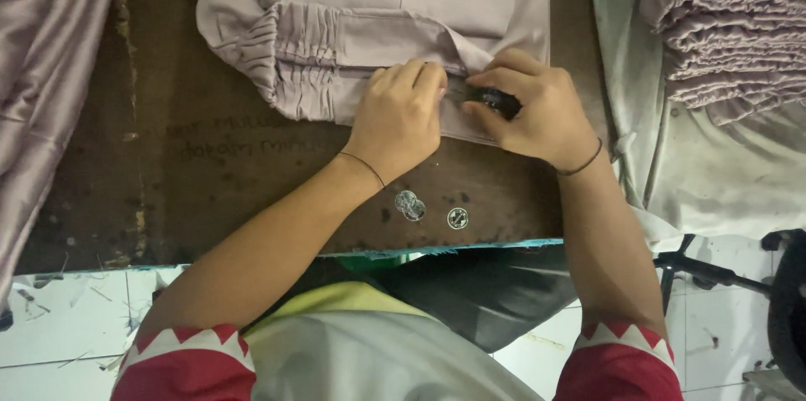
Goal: Trimming loose threads from trousers using snips and folding them on a workbench
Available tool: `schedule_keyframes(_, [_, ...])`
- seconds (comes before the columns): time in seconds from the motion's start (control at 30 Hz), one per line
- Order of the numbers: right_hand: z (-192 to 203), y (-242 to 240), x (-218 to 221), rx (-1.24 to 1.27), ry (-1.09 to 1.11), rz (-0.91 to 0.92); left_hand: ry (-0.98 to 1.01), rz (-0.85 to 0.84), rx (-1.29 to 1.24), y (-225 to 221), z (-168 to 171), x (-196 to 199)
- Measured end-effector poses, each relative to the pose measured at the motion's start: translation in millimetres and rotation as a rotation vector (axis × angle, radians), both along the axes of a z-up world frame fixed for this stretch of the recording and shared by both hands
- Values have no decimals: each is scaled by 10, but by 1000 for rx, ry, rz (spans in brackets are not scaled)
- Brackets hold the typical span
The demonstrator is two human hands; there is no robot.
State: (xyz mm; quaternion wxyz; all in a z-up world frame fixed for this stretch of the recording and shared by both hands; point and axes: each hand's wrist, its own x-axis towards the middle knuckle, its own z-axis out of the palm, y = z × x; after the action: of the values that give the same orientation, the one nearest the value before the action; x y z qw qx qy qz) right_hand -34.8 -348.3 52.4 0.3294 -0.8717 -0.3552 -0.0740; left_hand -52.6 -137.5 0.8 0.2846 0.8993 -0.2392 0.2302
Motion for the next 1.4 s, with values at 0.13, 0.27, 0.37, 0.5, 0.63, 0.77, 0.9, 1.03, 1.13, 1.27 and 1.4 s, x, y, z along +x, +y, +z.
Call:
schedule_keyframes(0.13, [0,22,6,9,10,13,-18,7,-5,-16,-77,9])
schedule_keyframes(0.27, [-8,30,6,13,0,18,-52,6,-10,-6,-62,6])
schedule_keyframes(0.37, [14,42,12,16,-7,29,-71,0,-11,-6,-68,21])
schedule_keyframes(0.5, [-7,40,2,29,-2,27,-113,15,35,-14,-88,30])
schedule_keyframes(0.63, [-9,40,-2,13,-17,19,-110,9,28,-2,-70,19])
schedule_keyframes(0.77, [31,50,-11,4,-4,28,-78,0,28,8,-38,13])
schedule_keyframes(0.9, [14,49,-13,10,-6,26,-76,0,23,-2,-34,17])
schedule_keyframes(1.03, [31,54,-8,10,17,31,-88,0,46,14,-48,16])
schedule_keyframes(1.13, [50,57,-15,0,12,38,-67,-8,54,21,-23,7])
schedule_keyframes(1.27, [49,54,-21,-2,15,39,-48,-10,45,16,-22,6])
schedule_keyframes(1.4, [10,42,-22,6,14,33,-69,-3,45,10,-35,2])
